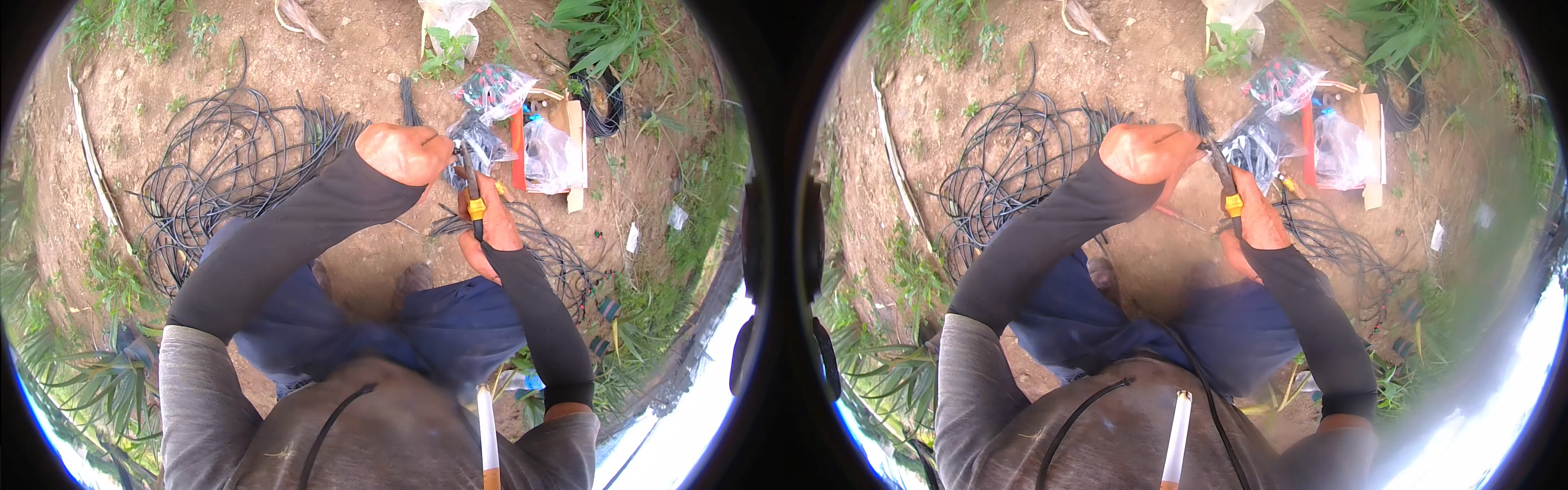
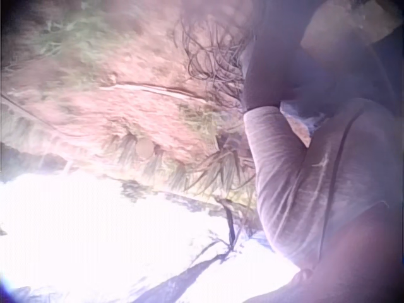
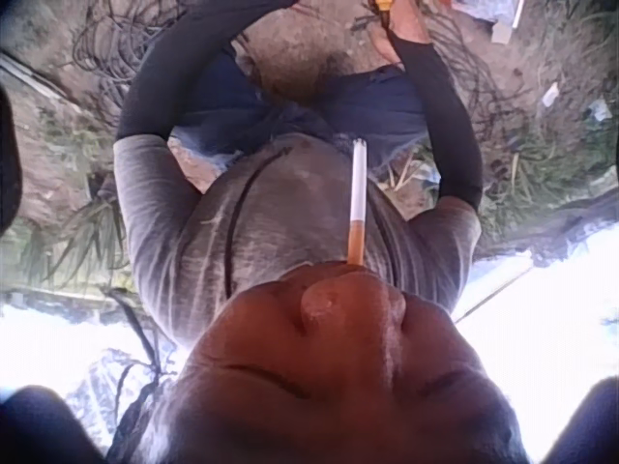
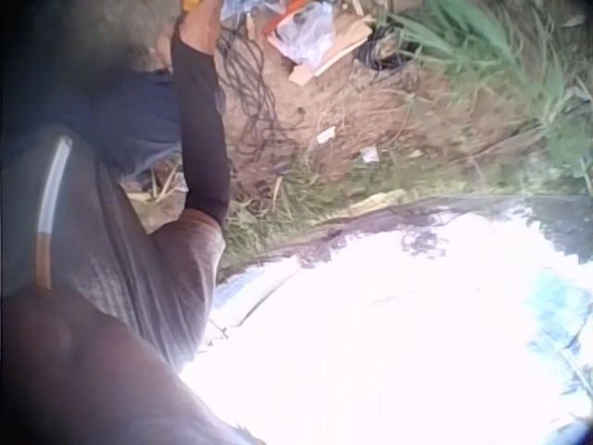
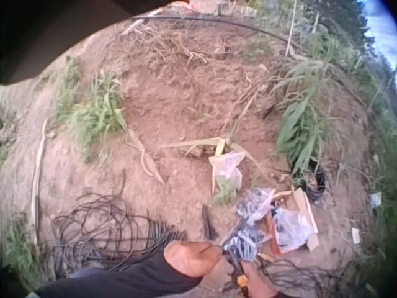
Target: The person sits on the ground in a garden and assembles an irrigation system. They use pliers to strip the ends of black wires and attach small green and black plastic connectors to join the wires together.
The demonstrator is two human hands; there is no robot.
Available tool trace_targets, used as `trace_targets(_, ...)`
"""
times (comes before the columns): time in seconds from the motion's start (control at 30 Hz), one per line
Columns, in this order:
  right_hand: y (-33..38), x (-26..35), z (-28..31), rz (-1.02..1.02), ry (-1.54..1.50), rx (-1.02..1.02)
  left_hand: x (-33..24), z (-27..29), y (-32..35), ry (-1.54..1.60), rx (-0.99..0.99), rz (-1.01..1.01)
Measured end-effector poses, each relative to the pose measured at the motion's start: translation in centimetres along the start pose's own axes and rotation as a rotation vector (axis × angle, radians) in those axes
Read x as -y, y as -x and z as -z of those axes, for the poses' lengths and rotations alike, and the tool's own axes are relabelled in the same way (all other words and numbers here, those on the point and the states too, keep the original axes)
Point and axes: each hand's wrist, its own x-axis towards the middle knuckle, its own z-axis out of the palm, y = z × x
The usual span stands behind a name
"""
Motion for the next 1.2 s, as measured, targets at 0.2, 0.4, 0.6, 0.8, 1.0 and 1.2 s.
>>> trace_targets(0.2,-0.6,0.4,0.5,-0.008,-0.262,0.030,-0.1,0.7,-1.0,0.229,0.034,0.123)
trace_targets(0.4,-0.5,0.2,1.9,0.019,-0.059,-0.001,0.2,0.5,-1.3,0.457,0.188,0.382)
trace_targets(0.6,0.8,-5.2,7.8,-0.128,-0.129,0.239,0.4,0.7,-1.9,0.721,0.270,0.617)
trace_targets(0.8,5.7,-25.6,1.3,-0.444,0.104,0.269,0.5,0.1,-2.2,0.697,0.384,0.648)
trace_targets(1.0,10.9,-33.6,-11.4,-0.666,0.400,0.033,0.8,-0.6,-2.4,0.812,0.369,0.716)
trace_targets(1.2,11.5,-34.3,-13.9,-0.587,0.465,0.051,1.9,-1.6,-2.2,0.821,0.379,0.771)
